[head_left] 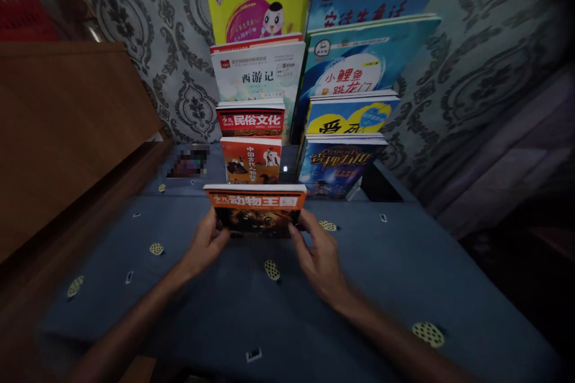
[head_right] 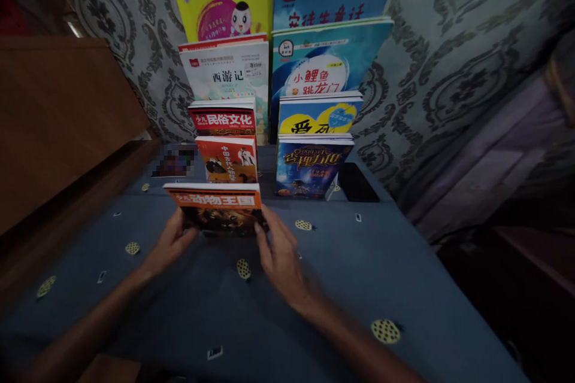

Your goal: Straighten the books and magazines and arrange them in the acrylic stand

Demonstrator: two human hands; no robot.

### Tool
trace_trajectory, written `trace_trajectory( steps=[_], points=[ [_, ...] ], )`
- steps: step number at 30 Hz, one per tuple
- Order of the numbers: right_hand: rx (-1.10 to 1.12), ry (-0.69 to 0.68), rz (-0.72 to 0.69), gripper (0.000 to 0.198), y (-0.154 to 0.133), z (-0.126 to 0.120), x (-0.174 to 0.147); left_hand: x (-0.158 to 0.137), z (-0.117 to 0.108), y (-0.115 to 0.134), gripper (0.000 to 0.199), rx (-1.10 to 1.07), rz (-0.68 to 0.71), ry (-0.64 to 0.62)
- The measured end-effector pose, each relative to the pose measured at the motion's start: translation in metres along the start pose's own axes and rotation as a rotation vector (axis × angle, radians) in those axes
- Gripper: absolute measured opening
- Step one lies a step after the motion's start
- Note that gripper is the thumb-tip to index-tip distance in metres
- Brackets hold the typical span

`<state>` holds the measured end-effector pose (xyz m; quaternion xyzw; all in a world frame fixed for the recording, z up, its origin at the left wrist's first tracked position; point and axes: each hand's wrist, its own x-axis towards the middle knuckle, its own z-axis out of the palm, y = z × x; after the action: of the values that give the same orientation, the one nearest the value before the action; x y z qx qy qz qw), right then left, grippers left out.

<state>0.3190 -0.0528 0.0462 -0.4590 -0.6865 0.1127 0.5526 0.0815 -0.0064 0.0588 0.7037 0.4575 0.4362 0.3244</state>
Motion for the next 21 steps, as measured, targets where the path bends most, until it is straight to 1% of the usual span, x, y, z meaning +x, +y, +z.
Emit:
trace_trajectory(
  steps=[2,3,5,6,8,11,14,15,17,19,21],
  points=[
    [0.020,0.024,-0.069,0.033,0.000,-0.002,0.003,0.001,-0.005,0.002,0.024,0.018,0.100,-0.063],
    [0.027,0.016,-0.106,0.031,0.001,-0.003,0.003,0.001,-0.007,0.003,0.024,0.037,0.154,-0.125],
    [0.032,-0.039,-0.172,0.029,0.005,-0.003,-0.001,-0.003,-0.009,0.000,0.028,0.087,0.216,-0.266],
    [0.030,-0.077,-0.193,0.028,0.008,-0.002,-0.006,-0.007,-0.010,-0.004,0.031,0.119,0.230,-0.339],
    [0.014,-0.156,-0.211,0.029,0.018,-0.001,-0.019,-0.017,-0.009,-0.014,0.044,0.204,0.247,-0.463],
    [-0.049,-0.293,-0.233,0.035,0.034,-0.005,-0.041,-0.033,-0.007,-0.031,0.063,0.363,0.318,-0.569],
    [-0.132,-0.496,-0.272,0.044,0.042,-0.016,-0.045,-0.041,-0.004,-0.042,0.072,0.470,0.381,-0.599],
    [-0.146,-0.565,-0.265,0.047,0.042,-0.019,-0.041,-0.042,-0.003,-0.044,0.074,0.487,0.396,-0.600],
    [-0.136,-0.656,-0.214,0.050,0.038,-0.018,-0.029,-0.043,-0.002,-0.046,0.076,0.503,0.427,-0.589],
    [-0.086,-0.676,-0.144,0.048,0.029,-0.003,-0.013,-0.042,-0.001,-0.046,0.076,0.505,0.459,-0.571],
    [-0.045,-0.703,-0.114,0.043,0.020,0.022,0.002,-0.041,-0.001,-0.044,0.074,0.505,0.487,-0.553]
  ],
)
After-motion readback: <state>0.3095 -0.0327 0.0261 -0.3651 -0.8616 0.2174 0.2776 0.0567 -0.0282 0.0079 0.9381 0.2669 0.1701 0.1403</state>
